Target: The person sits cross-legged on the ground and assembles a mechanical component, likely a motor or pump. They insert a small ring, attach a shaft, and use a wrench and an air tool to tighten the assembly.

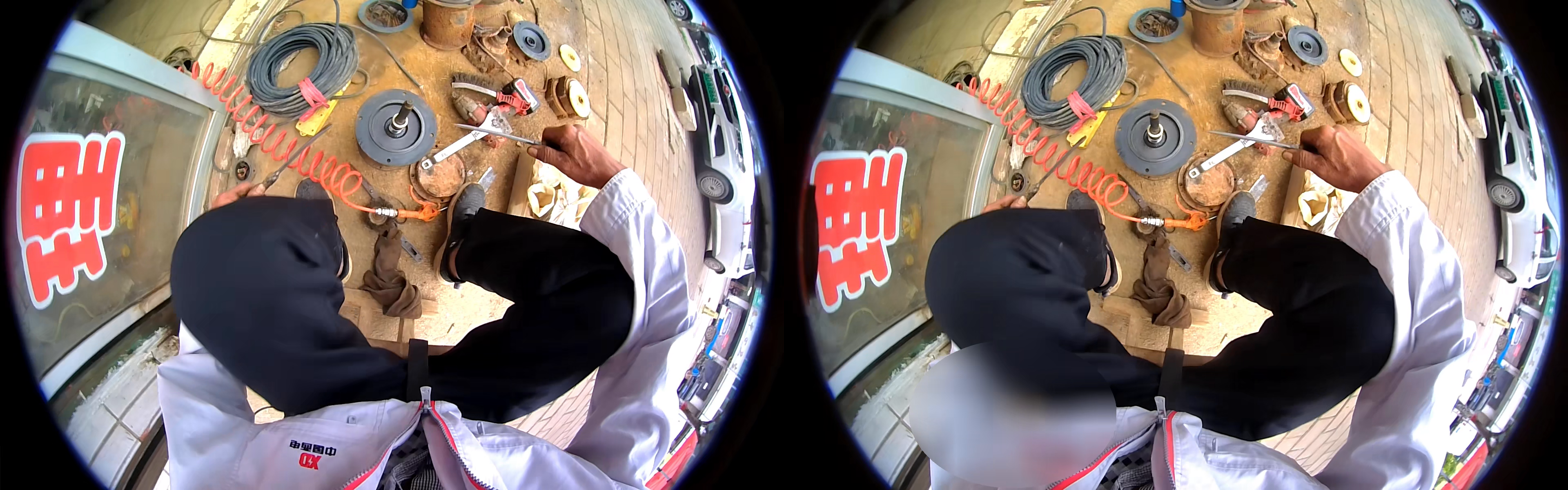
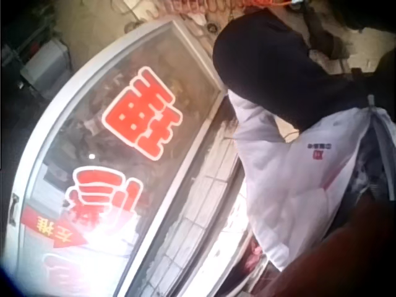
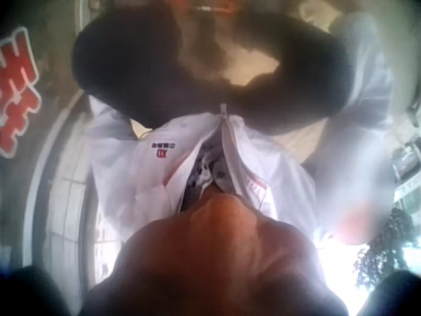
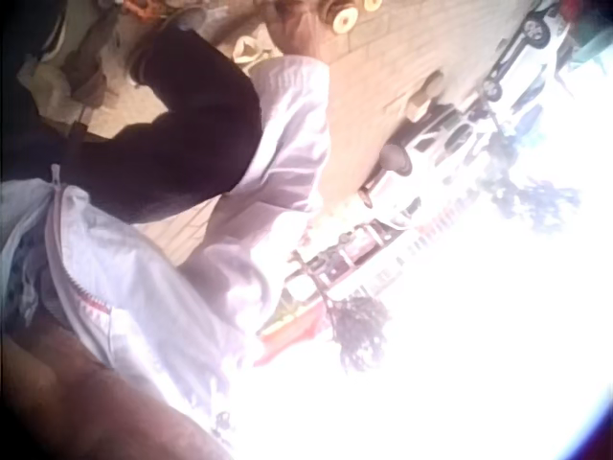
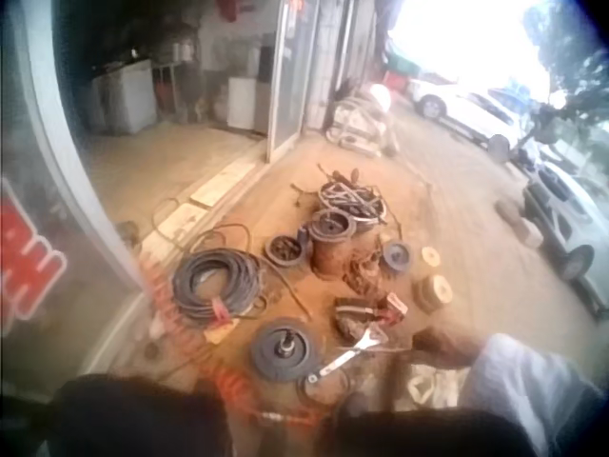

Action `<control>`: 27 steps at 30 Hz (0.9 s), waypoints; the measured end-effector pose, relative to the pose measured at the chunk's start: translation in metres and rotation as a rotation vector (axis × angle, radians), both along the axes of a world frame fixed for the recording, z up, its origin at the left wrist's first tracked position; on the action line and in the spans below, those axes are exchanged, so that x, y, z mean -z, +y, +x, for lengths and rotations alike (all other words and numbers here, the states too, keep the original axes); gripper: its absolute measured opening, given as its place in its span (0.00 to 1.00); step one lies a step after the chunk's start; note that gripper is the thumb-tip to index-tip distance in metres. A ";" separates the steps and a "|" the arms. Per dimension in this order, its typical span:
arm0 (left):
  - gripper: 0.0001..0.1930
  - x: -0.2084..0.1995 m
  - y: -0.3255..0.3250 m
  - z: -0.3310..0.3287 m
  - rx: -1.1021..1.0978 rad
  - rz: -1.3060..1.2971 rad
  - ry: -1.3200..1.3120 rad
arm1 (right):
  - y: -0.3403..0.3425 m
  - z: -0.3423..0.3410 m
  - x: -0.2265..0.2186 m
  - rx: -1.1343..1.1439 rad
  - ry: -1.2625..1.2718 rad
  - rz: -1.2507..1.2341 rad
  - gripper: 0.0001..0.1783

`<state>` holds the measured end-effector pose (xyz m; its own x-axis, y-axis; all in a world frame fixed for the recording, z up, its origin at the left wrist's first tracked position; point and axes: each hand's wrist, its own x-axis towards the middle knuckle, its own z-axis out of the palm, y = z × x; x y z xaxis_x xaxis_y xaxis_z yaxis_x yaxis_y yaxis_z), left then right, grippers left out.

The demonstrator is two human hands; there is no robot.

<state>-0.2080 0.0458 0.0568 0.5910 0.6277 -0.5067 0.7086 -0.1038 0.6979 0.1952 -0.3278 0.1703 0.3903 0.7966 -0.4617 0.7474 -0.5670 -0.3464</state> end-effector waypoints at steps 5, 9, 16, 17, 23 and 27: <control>0.16 -0.001 0.017 0.033 0.340 0.307 -0.067 | 0.007 0.008 0.042 0.018 -0.006 0.065 0.23; 0.11 0.009 0.012 0.071 0.344 0.061 -0.069 | -0.013 0.001 0.074 0.075 -0.056 0.184 0.18; 0.08 0.008 0.015 0.065 0.423 0.334 0.091 | 0.005 -0.011 0.162 0.084 0.125 0.428 0.18; 0.10 0.011 0.013 0.069 0.455 0.348 0.068 | 0.003 -0.012 0.168 0.095 0.136 0.451 0.17; 0.08 0.040 0.013 0.077 0.503 0.395 -0.012 | 0.000 -0.016 0.197 0.134 0.155 0.540 0.15; 0.05 0.052 0.011 0.072 0.474 0.359 -0.111 | 0.002 -0.020 0.208 0.164 0.209 0.593 0.15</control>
<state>-0.1363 0.0567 0.0051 0.8854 0.4033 -0.2310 0.4522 -0.6331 0.6282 0.1750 -0.3258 -0.0380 0.4782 0.8773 -0.0409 0.5503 -0.3356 -0.7645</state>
